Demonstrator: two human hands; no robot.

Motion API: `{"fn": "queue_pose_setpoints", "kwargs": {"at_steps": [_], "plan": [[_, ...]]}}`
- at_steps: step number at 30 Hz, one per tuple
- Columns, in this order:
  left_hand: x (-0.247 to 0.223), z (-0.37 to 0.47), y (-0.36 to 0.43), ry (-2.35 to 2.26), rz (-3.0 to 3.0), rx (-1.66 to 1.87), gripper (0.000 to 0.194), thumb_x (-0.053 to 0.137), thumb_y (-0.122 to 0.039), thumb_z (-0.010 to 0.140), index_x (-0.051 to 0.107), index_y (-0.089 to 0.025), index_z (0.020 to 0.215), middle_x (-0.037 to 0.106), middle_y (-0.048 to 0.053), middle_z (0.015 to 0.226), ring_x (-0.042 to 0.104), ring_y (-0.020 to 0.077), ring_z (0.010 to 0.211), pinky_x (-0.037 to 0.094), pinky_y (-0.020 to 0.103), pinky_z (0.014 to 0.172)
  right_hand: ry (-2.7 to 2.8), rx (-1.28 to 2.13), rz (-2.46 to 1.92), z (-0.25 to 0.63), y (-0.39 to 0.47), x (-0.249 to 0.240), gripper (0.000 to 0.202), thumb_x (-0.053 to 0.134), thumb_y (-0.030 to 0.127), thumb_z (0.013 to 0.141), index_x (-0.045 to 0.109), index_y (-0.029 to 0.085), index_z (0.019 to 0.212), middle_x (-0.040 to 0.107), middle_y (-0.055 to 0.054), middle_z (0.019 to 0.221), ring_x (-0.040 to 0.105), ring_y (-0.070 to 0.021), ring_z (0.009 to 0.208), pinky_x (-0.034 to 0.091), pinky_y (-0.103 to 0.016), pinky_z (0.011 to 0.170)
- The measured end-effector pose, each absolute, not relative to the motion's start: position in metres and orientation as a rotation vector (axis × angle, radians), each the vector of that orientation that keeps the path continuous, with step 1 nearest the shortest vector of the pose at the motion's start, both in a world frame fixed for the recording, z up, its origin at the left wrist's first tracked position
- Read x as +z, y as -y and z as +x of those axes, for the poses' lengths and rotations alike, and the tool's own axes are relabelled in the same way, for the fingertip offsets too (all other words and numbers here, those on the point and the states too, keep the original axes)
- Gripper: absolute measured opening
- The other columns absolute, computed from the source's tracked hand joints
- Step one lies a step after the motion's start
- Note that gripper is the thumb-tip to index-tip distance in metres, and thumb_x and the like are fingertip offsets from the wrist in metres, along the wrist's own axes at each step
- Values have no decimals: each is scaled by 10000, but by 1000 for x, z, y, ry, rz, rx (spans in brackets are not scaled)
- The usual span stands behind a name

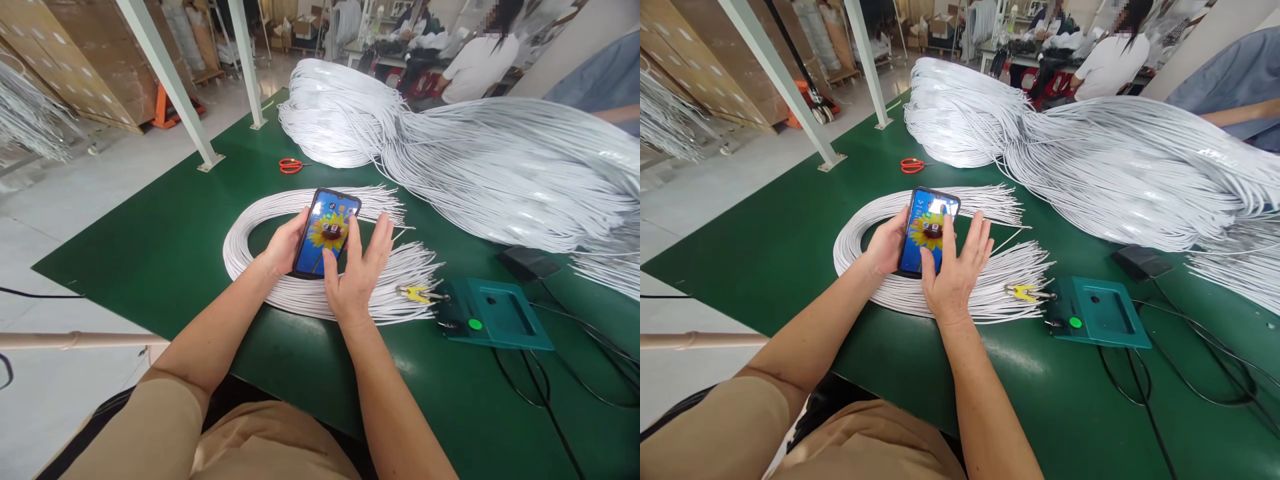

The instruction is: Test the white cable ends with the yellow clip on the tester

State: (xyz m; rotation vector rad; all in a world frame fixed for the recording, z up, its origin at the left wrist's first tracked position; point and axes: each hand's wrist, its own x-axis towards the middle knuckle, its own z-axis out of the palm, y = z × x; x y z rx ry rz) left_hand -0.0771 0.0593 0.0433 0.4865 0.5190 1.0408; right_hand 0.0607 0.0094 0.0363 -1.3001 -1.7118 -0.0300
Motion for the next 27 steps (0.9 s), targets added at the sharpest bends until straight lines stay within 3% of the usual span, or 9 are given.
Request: {"fn": "queue_pose_setpoints", "kwargs": {"at_steps": [6,10,15,18,21,27], "plan": [[40,-76,-56,-537,516,1045,512,421,-473,984,684,-115,1237,729,136,1143,659,308,1164,452,461,1098,1734,-50,-1291,58,-7,34,570,551,415,930,476,297,1483,118,-68,1675,79,-352,1546,119,-624,1196],[36,-77,-57,-504,529,1033,490,442,-464,979,676,-138,1261,738,120,1125,662,309,1159,459,459,1093,1781,-57,-1301,58,-8,33,547,545,415,940,491,286,1468,110,-86,1676,80,-361,1544,107,-623,1196],[36,-78,-60,-512,510,1049,517,423,-476,983,662,-128,1281,741,124,1110,665,312,1153,475,458,1072,1629,111,-1235,61,-14,29,620,501,423,962,364,230,1535,158,-137,1658,143,-319,1540,181,-576,1207],[39,-79,-61,-530,494,1066,522,409,-479,986,653,-133,1291,751,122,1070,683,315,1110,497,462,1039,1438,465,-1161,64,-22,17,636,448,456,984,312,208,1554,341,-153,1584,346,-267,1467,310,-499,1181],[43,-78,-61,-567,464,1093,515,394,-465,990,658,-128,1277,759,121,1021,704,311,1052,514,460,1010,1250,874,-1125,66,-29,5,649,378,548,992,370,174,1522,533,-152,1429,548,-238,1289,450,-444,1079],[47,-80,-61,-604,432,1089,537,409,-489,977,667,-103,1246,758,138,988,719,311,990,532,450,975,1290,956,-1105,66,-29,-1,625,342,604,979,541,176,1388,607,-121,1331,551,-237,1257,474,-415,1035]]}}
